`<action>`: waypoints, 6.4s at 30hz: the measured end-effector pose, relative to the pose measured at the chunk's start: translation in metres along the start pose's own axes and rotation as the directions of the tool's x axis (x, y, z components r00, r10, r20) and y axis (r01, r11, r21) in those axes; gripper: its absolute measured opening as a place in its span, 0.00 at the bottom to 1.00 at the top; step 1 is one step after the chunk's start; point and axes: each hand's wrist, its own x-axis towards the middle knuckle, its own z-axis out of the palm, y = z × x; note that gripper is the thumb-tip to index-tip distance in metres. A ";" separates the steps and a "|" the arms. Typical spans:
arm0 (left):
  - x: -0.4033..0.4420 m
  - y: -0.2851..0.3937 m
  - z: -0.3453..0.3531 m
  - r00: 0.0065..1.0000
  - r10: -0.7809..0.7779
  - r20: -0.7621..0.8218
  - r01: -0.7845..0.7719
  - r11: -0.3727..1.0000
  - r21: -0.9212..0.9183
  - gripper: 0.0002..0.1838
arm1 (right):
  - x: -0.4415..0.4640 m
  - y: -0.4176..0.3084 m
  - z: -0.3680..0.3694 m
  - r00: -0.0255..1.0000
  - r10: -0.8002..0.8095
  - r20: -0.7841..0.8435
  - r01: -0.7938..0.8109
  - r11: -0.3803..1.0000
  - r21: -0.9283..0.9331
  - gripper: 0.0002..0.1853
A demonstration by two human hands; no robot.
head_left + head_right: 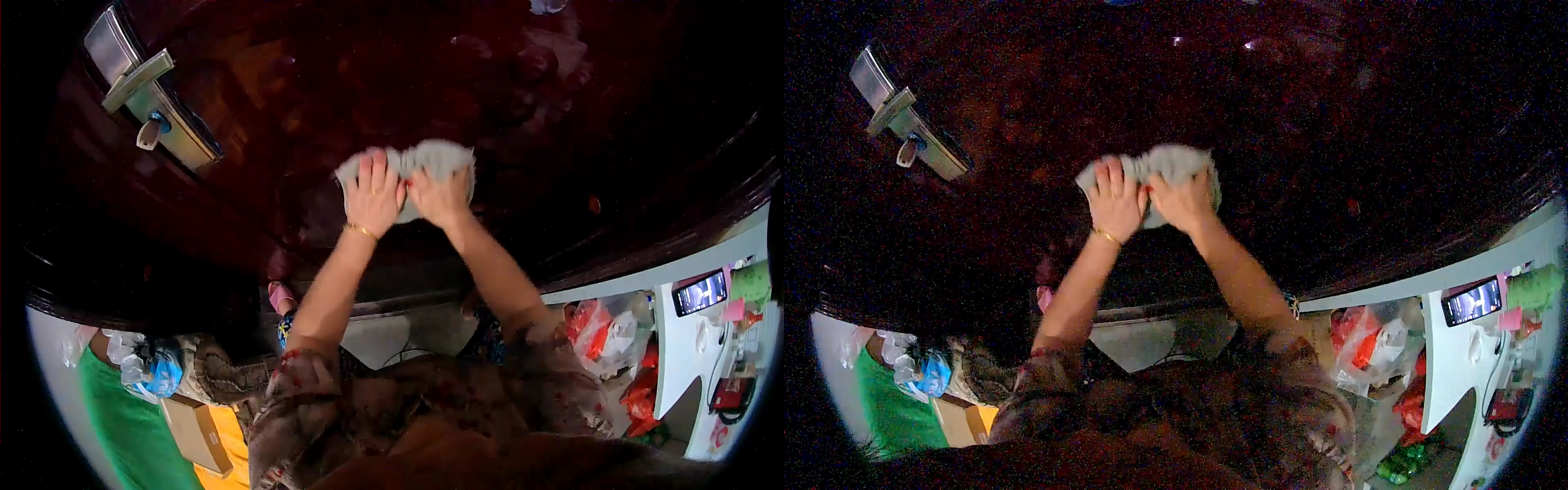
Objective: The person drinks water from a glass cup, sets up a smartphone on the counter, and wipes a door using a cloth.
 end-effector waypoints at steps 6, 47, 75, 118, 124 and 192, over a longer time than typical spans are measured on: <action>-0.123 -0.004 0.052 0.939 0.073 0.337 -0.058 0.997 -0.054 0.23 | -0.105 -0.013 0.054 0.967 -0.208 0.147 0.176 0.963 0.205 0.24; -0.058 -0.009 0.013 0.987 -0.161 -0.006 0.158 0.975 -0.159 0.29 | -0.012 -0.016 -0.021 0.931 -0.324 -0.168 0.343 0.934 0.103 0.16; 0.099 0.083 -0.005 0.926 0.370 -0.075 -0.355 0.921 0.158 0.27 | 0.002 0.093 -0.086 0.894 0.254 -0.371 -0.239 0.967 0.085 0.16; 0.085 0.132 0.013 0.850 0.504 0.151 -0.521 0.846 0.109 0.36 | -0.051 0.124 -0.056 0.840 0.496 -0.222 -0.478 0.869 0.130 0.23; 0.019 0.100 0.028 0.809 0.510 0.291 -0.545 0.837 0.046 0.40 | -0.089 0.074 -0.052 0.822 0.555 0.128 -0.566 0.776 0.278 0.26; 0.164 0.026 -0.063 0.888 0.198 -0.414 -0.107 0.967 0.231 0.29 | 0.128 0.066 -0.110 0.871 0.134 -0.472 -0.097 0.990 0.101 0.21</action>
